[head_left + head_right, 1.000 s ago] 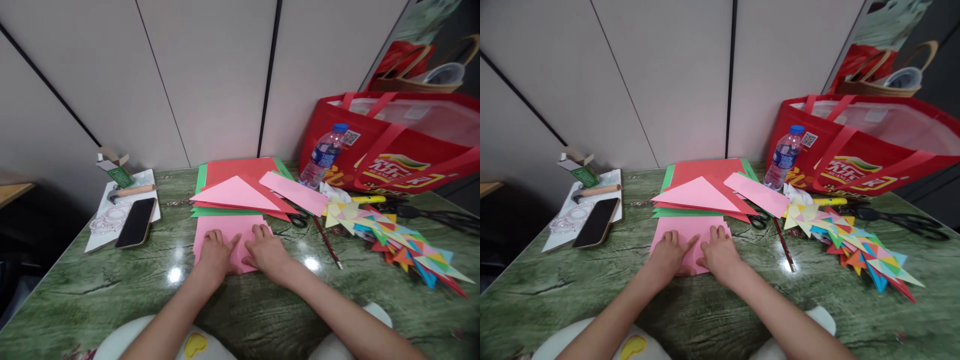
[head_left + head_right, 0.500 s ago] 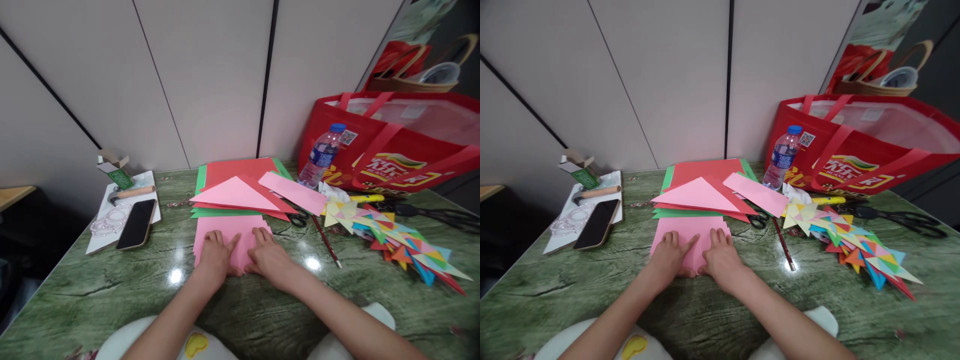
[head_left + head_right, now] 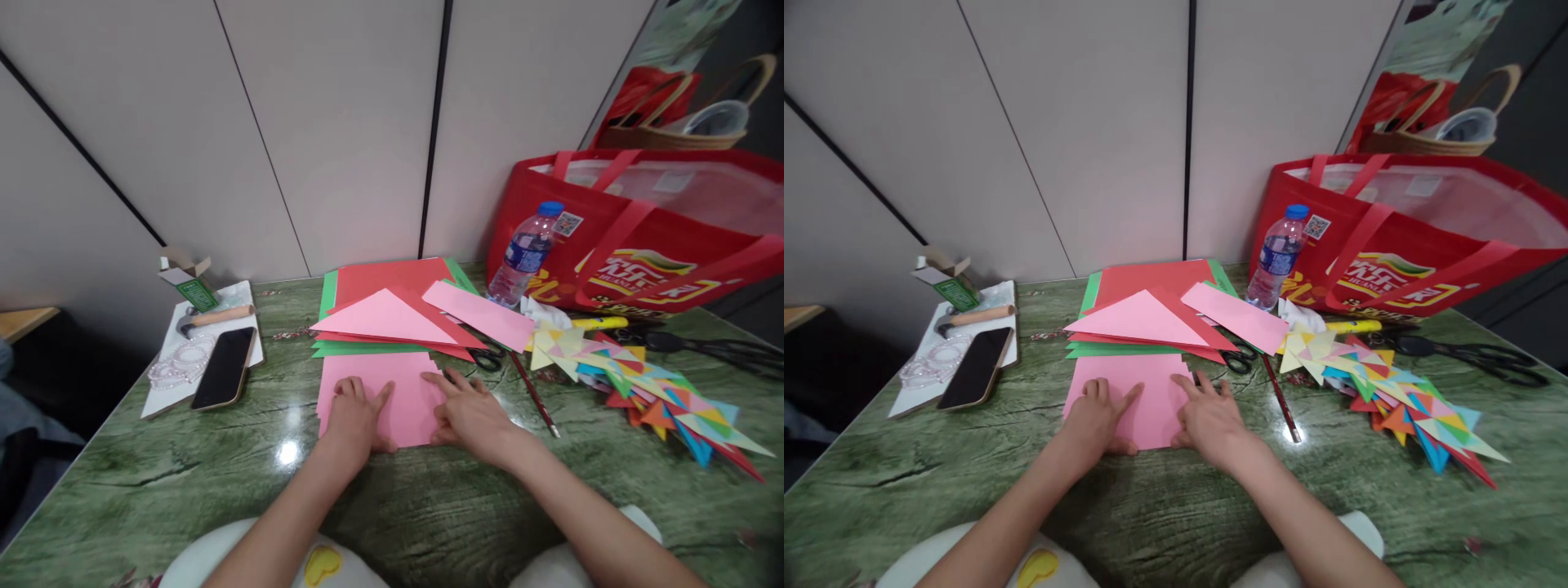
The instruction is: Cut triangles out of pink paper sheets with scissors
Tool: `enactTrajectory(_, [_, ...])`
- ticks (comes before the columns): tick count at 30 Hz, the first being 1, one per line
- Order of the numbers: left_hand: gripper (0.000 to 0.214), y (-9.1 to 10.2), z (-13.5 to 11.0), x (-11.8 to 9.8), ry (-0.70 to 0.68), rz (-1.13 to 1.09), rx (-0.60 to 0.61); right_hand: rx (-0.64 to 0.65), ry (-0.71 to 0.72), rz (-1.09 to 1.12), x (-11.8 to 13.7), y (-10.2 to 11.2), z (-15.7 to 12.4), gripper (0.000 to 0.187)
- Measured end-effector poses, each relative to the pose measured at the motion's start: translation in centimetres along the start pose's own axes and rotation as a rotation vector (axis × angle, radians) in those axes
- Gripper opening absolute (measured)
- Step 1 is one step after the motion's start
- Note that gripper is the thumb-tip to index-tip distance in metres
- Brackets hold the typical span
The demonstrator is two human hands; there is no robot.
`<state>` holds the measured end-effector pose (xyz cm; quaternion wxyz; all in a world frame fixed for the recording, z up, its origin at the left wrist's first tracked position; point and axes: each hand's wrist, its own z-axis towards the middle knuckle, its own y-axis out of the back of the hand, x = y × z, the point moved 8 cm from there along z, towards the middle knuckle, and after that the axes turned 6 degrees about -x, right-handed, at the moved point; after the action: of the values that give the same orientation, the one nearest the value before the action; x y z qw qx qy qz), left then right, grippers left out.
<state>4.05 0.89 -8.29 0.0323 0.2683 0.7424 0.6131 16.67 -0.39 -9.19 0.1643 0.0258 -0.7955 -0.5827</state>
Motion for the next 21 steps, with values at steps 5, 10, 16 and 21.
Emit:
enactTrajectory(5, [0.1, 0.1, -0.1, 0.0, -0.002, -0.011, 0.003, 0.0, -0.077, 0.007, -1.9, 0.0, -0.3, 0.01])
enactTrajectory(10, [0.1, 0.1, -0.1, 0.0, 0.0, -0.02, 0.016, -0.044, -0.128, 0.083, -3.7, 0.3, -0.8, 0.009])
enactTrajectory(16, [0.102, -0.1, 0.1, 0.0, 0.014, -0.035, 0.023, -0.214, -0.144, 0.08, -4.7, 2.2, -1.3, 0.011])
enactTrajectory(21, [0.101, 0.1, 0.0, 0.0, 0.001, -0.045, 0.031, -0.399, 0.165, 0.52, -0.1, 2.3, -0.4, 0.009])
